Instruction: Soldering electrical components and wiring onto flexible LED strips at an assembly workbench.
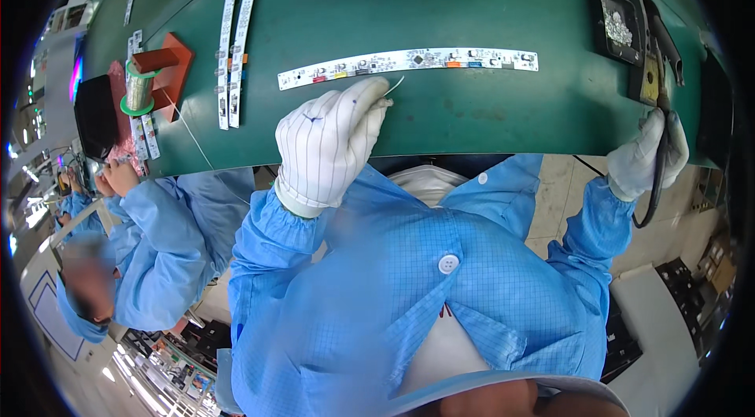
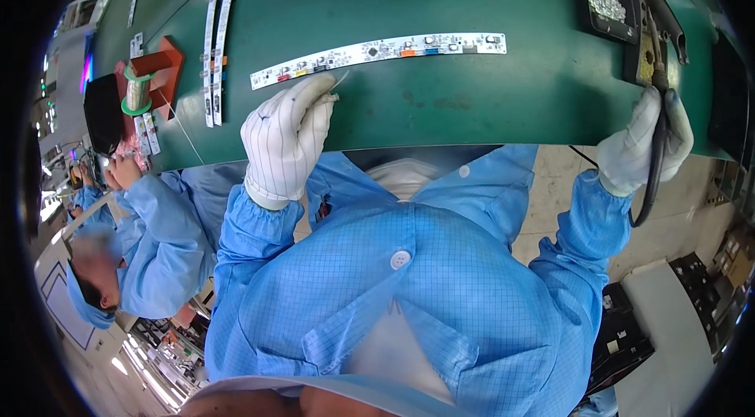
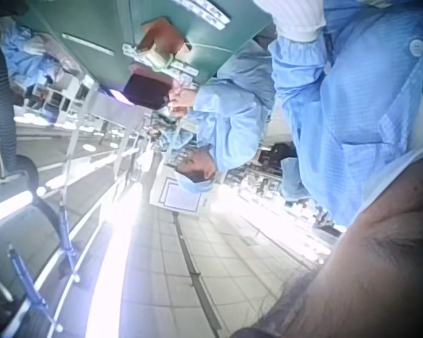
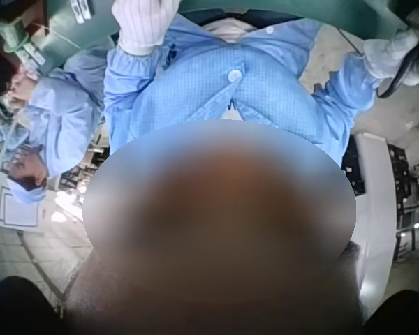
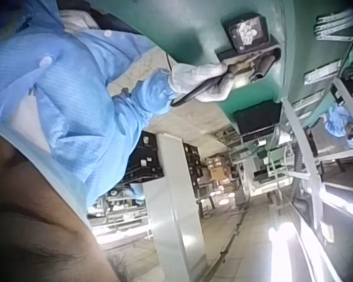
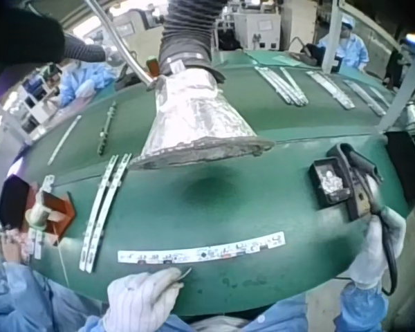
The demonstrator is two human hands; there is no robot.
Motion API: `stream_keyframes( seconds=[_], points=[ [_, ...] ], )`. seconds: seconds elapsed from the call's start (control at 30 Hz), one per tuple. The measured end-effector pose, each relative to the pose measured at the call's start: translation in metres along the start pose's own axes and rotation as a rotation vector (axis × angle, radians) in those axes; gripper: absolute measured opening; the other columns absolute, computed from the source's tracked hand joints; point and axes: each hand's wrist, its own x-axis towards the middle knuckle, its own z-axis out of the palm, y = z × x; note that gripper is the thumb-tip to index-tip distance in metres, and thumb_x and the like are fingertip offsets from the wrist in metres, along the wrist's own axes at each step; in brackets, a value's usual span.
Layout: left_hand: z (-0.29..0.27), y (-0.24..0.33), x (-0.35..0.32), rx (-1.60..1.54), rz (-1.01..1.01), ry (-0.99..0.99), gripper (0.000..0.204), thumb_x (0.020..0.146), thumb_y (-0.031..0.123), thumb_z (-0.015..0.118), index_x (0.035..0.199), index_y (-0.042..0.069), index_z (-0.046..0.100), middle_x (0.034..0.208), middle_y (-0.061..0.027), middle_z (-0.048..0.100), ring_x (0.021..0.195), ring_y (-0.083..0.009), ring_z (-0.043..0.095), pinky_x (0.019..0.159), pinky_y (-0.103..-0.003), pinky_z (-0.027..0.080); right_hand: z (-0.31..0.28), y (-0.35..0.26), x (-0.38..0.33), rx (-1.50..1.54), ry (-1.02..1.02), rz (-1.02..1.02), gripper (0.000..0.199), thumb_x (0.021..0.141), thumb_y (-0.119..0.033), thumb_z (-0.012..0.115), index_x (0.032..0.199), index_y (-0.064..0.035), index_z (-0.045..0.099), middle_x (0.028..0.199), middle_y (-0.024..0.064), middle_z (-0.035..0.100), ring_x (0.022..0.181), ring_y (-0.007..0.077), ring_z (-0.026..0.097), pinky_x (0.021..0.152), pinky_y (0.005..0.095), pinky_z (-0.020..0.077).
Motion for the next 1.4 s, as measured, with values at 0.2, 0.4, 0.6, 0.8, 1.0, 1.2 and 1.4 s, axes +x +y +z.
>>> stream_keyframes(
  seconds=[0.2,0.4,0.6,0.8,1.0,1.2,1.4],
  points=[
    [0.02,0.024,0.024,-0.1,0.025,0.019,0.016,0.077,0.012,0.075,0.089,0.009,0.063,0.075,-0.0053,0.067,0.063,-0.0229,0.064,0.057,-0.032,0.051,0.004,-0.006,0.009,-0.058,-0.077,0.25,0.018,0.089,-0.001,0.063,0.105,0.0062,0.063,0.092,0.0142,0.069,0.077,0.013,0.062,0.072,0.0242,0.0486],
    [0.057,0.026,0.046,0.02,0.155,0.035,0.017,0.077,0.02,0.074,0.089,0.014,0.063,0.079,-0.0026,0.058,0.06,-0.0201,0.058,0.055,-0.03,0.048,0.023,-0.033,0.047,0.278,-0.725,0.477,0.019,0.08,-0.007,0.061,0.096,0.0004,0.064,0.084,0.0063,0.059,0.065,0.012,0.049,0.063,0.0245,0.0383],
    [0.072,0.02,0.048,0.101,0.182,0.104,0.022,0.075,0.02,0.075,0.092,0.014,0.062,0.085,-0.0015,0.06,0.067,-0.0192,0.059,0.06,-0.031,0.049,0.055,-0.035,0.049,0.313,-0.944,0.376,0.017,0.081,-0.014,0.068,0.092,-0.0018,0.069,0.085,0.0043,0.063,0.07,0.0108,0.057,0.063,0.0242,0.0451],
    [0.077,0.018,0.046,0.104,0.188,0.117,0.023,0.075,0.02,0.076,0.091,0.013,0.062,0.084,-0.001,0.06,0.068,-0.0185,0.059,0.06,-0.031,0.049,0.062,-0.03,0.042,0.263,-1.0,0.368,0.015,0.081,-0.012,0.062,0.093,-0.0018,0.064,0.082,0.0034,0.058,0.064,0.008,0.051,0.057,0.0219,0.0393],
    [0.083,0.018,0.046,0.176,0.21,0.171,0.025,0.075,0.024,0.077,0.092,0.014,0.062,0.088,0.0,0.059,0.07,-0.0175,0.059,0.06,-0.03,0.048,0.062,-0.022,0.042,0.215,-1.002,0.576,0.017,0.083,-0.016,0.063,0.095,-0.0032,0.064,0.074,0.0015,0.058,0.063,0.0075,0.05,0.056,0.0203,0.0385],
    [0.085,0.022,0.048,0.218,0.18,0.138,0.025,0.075,0.025,0.077,0.092,0.016,0.061,0.09,0.0002,0.056,0.072,-0.0167,0.057,0.059,-0.03,0.047,0.064,-0.009,0.041,0.254,-1.014,0.685,0.021,0.084,-0.019,0.065,0.1,-0.0047,0.064,0.074,0.0012,0.057,0.064,0.0072,0.05,0.056,0.0201,0.0375],
    [0.092,0.017,0.049,0.205,0.16,0.121,0.024,0.075,0.027,0.076,0.091,0.017,0.06,0.089,-0.0002,0.054,0.071,-0.0172,0.055,0.058,-0.031,0.047,0.07,-0.002,0.039,0.232,-0.987,0.749,0.022,0.084,-0.019,0.066,0.1,-0.0048,0.064,0.073,0.0012,0.056,0.064,0.0072,0.049,0.057,0.0201,0.0368]
  ],
)
